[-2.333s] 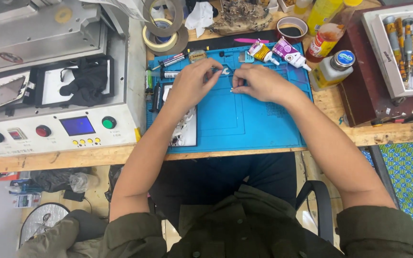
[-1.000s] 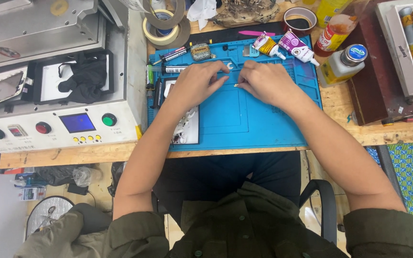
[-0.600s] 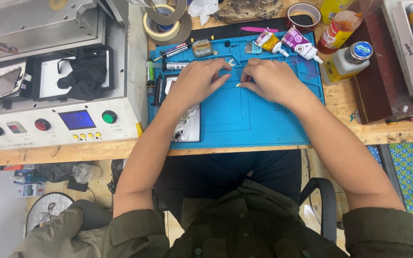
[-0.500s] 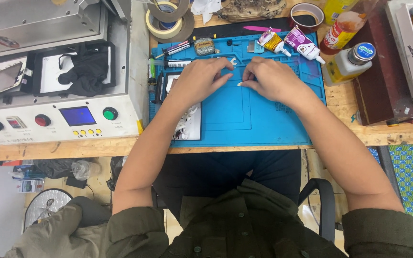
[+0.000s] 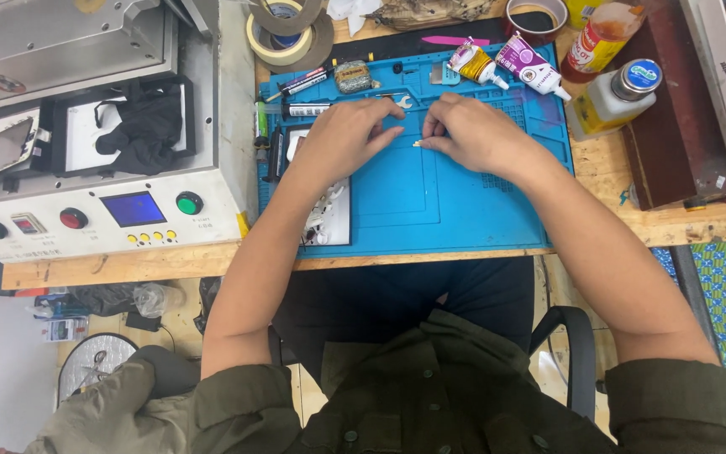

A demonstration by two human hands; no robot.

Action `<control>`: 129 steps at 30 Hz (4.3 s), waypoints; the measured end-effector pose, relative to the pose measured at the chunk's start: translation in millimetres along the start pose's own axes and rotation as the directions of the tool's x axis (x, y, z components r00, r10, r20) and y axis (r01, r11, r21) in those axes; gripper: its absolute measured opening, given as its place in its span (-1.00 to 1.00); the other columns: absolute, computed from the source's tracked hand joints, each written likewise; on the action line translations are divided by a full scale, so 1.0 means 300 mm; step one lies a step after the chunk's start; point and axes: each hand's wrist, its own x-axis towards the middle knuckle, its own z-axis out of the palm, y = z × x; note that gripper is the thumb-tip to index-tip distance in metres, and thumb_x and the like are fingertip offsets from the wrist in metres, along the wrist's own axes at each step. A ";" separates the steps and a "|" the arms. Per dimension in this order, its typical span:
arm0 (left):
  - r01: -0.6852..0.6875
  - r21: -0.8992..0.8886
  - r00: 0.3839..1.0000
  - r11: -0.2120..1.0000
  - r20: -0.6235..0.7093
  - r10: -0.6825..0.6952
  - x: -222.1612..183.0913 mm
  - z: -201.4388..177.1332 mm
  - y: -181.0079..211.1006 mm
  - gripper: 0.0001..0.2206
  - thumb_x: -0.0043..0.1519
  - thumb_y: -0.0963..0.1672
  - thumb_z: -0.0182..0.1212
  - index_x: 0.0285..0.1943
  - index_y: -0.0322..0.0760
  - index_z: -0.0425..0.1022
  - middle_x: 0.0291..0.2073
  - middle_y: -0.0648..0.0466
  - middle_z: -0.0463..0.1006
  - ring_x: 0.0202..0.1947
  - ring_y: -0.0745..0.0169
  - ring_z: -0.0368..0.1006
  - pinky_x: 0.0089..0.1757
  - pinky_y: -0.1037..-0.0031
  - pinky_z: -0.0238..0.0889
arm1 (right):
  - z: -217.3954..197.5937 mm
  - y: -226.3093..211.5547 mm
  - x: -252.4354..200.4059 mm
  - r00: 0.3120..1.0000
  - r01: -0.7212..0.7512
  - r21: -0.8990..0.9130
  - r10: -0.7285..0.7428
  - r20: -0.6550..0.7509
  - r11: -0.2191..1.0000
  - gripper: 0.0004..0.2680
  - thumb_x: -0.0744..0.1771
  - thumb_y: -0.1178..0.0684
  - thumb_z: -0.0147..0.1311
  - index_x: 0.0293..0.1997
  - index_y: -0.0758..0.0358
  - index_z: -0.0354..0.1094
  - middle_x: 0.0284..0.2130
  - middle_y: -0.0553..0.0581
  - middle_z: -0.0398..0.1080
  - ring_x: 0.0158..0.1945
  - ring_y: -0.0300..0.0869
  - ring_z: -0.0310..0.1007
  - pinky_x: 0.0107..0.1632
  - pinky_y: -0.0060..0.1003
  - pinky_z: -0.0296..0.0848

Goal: Inspecting and manipulating small electronic components on a repair bench

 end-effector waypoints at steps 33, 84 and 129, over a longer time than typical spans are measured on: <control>-0.040 0.048 0.999 0.998 0.029 0.038 -0.004 -0.003 -0.009 -0.80 0.37 -0.19 0.36 0.15 -0.27 0.61 -0.43 -0.03 0.64 -0.36 -0.06 0.65 -0.22 0.15 0.47 | 0.010 -0.029 -0.020 0.993 0.096 -0.138 -0.104 -0.058 0.986 -0.93 0.41 0.11 0.24 -0.14 0.27 0.52 -0.25 0.24 0.52 -0.11 0.21 0.65 -0.17 0.08 0.63; -0.262 -0.449 0.948 0.854 -0.286 0.140 0.004 0.008 0.011 -0.75 0.37 -0.18 0.52 0.18 -0.17 0.60 -0.14 0.05 0.72 -0.09 0.24 0.71 -0.02 0.47 0.63 | -0.021 0.002 -0.016 0.997 0.034 0.773 0.028 -0.067 0.633 -0.94 0.46 0.12 0.25 0.01 0.15 0.46 -0.36 -0.02 0.50 -0.37 -0.36 0.48 -0.29 -0.52 0.49; -0.186 -0.628 0.969 0.756 -0.243 0.037 -0.006 -0.038 0.014 -0.91 0.44 -0.27 0.40 0.06 -0.35 0.64 -0.10 -0.04 0.71 -0.06 0.24 0.69 0.04 0.50 0.61 | -0.044 -0.006 -0.028 0.978 0.198 0.770 -0.073 -0.194 0.606 -0.89 0.55 0.10 0.04 0.22 0.23 0.32 -0.14 0.25 0.57 -0.31 -0.15 0.60 -0.22 -0.39 0.64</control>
